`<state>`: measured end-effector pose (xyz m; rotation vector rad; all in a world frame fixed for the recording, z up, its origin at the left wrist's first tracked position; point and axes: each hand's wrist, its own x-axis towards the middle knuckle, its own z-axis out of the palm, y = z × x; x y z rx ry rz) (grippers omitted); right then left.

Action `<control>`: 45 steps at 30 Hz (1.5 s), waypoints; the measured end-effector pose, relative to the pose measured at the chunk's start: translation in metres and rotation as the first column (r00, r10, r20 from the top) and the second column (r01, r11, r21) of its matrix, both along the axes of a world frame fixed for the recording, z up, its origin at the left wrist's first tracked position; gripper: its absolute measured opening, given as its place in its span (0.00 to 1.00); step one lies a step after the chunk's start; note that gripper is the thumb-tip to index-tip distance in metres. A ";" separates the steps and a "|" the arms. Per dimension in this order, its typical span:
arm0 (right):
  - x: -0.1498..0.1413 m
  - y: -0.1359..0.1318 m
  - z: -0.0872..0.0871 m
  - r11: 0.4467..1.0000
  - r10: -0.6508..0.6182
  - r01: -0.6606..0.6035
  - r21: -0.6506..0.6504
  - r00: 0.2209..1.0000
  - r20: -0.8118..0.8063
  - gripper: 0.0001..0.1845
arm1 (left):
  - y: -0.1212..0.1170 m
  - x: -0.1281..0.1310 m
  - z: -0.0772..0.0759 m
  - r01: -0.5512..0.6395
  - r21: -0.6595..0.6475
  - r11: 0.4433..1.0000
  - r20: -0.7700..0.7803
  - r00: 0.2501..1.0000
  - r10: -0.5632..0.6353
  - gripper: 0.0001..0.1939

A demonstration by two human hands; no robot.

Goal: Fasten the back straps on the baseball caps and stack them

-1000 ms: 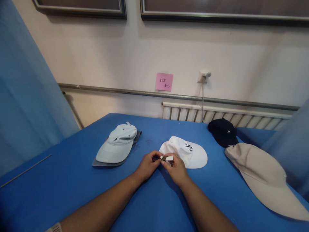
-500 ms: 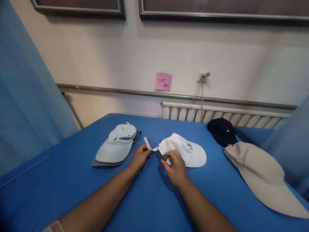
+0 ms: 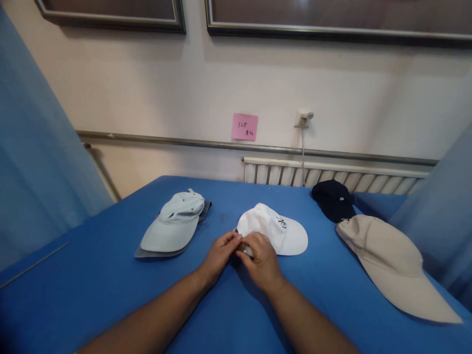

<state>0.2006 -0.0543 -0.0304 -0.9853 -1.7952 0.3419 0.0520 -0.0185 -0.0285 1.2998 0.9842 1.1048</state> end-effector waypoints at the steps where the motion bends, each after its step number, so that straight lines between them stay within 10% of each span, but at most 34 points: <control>1: -0.001 -0.002 0.001 0.999 0.030 -0.029 -0.015 0.999 0.011 0.09 | 0.000 -0.001 0.001 -0.023 -0.020 1.000 0.022 0.999 0.023 0.16; 9: 0.036 0.018 -0.004 0.929 -0.370 0.358 -0.094 0.885 -0.283 0.12 | 0.016 -0.019 0.011 -0.227 -0.210 0.951 0.021 0.971 0.236 0.11; 13: 0.094 0.043 -0.015 0.635 -0.753 0.677 -0.373 0.651 -0.099 0.22 | 0.013 -0.013 0.000 -0.153 -0.051 0.987 -0.141 0.979 0.145 0.19; 16: 0.126 0.056 -0.026 0.482 -0.816 0.610 -0.629 0.574 -0.069 0.27 | 0.009 -0.008 -0.008 -0.022 0.012 1.000 -0.160 0.987 0.024 0.21; 25: 0.112 0.054 -0.034 0.639 -0.653 0.126 -0.759 0.611 -0.448 0.14 | 0.024 -0.023 0.008 -0.157 -0.223 0.962 0.275 0.937 0.216 0.09; 32: 0.101 0.054 -0.022 0.720 -0.574 -0.157 -0.676 0.412 -0.708 0.06 | 0.032 -0.041 0.021 -0.340 -0.431 0.836 0.411 0.751 0.517 0.07; 37: 0.073 0.046 -0.021 0.765 -0.494 -0.399 -0.505 0.139 -0.858 0.12 | 0.009 -0.016 0.011 -0.100 -0.361 0.927 0.297 0.930 0.216 0.09; 42: 0.017 0.021 -0.025 0.729 -0.457 -0.474 -0.494 0.201 -0.867 0.13 | -0.011 0.003 0.001 0.159 -0.303 0.940 0.251 0.965 -0.082 0.22; 45: -0.005 0.008 -0.022 0.680 -0.440 -0.537 -0.500 0.247 -0.864 0.15 | -0.010 0.002 -0.004 0.134 -0.309 0.942 0.315 0.949 -0.031 0.23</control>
